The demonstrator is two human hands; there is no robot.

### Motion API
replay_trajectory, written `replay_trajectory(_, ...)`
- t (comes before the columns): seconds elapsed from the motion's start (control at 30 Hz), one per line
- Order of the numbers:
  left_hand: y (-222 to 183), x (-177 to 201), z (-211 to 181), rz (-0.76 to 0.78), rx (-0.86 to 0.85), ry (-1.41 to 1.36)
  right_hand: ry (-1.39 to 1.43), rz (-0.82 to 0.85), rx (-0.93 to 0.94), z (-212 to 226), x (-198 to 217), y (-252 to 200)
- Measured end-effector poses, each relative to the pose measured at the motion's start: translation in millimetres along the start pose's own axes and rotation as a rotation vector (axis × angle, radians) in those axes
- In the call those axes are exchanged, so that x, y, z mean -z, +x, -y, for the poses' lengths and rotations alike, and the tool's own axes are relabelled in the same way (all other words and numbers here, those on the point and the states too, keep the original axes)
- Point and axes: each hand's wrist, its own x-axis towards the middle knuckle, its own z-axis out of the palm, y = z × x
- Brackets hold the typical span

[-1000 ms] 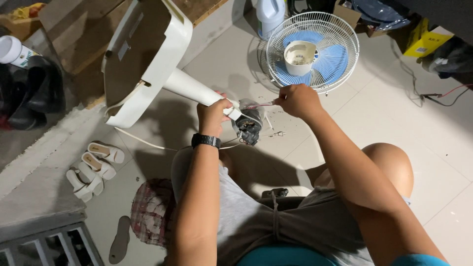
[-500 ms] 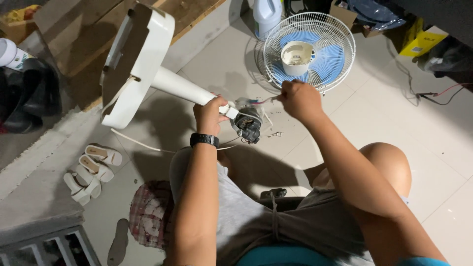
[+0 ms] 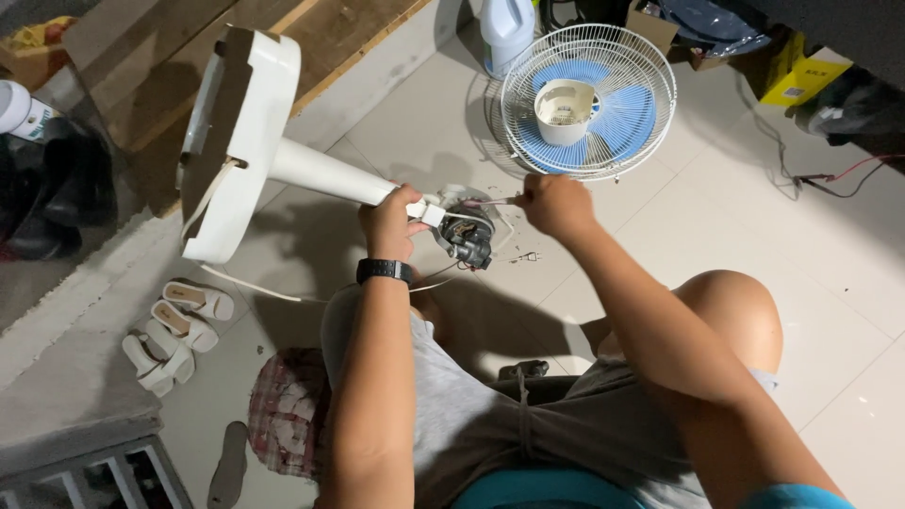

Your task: Disassembling an electric fan by removing the motor housing and cleaning the internal components with a brush.

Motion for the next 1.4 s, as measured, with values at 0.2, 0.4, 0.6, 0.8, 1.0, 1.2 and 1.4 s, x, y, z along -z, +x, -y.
replay_trajectory(0.2,17.6,-0.7,14.5,-0.04,0.01,0.008,-0.19,0.054,-0.028,-66.5,-37.1,41.5)
replay_trajectory(0.4,17.2,-1.5,10.6,-0.024,0.032,-0.019,0.038,0.077,-0.024,-23.3,-14.0,18.7)
replay_trajectory(0.6,20.4,1.2,12.8,0.003,0.046,-0.013,0.123,0.084,-0.05,-20.4,-32.6,16.5)
replay_trajectory(0.8,7.4,11.6,-11.7,0.03,0.02,-0.107,-0.004,0.084,-0.061,-63.9,-23.0,40.5)
replay_trajectory(1.0,48.4,28.3,13.6,0.049,0.043,-0.209,0.07,0.167,0.02,-33.7,-25.1,21.9)
replay_trajectory(1.2,54.1,44.5,5.8,0.082,0.044,-0.309,-0.025,0.163,-0.013,-62.1,-11.6,36.4)
replay_trajectory(1.4,66.4,46.3,15.9,0.066,0.034,-0.369,0.309,0.072,0.038,-25.5,-8.1,19.3)
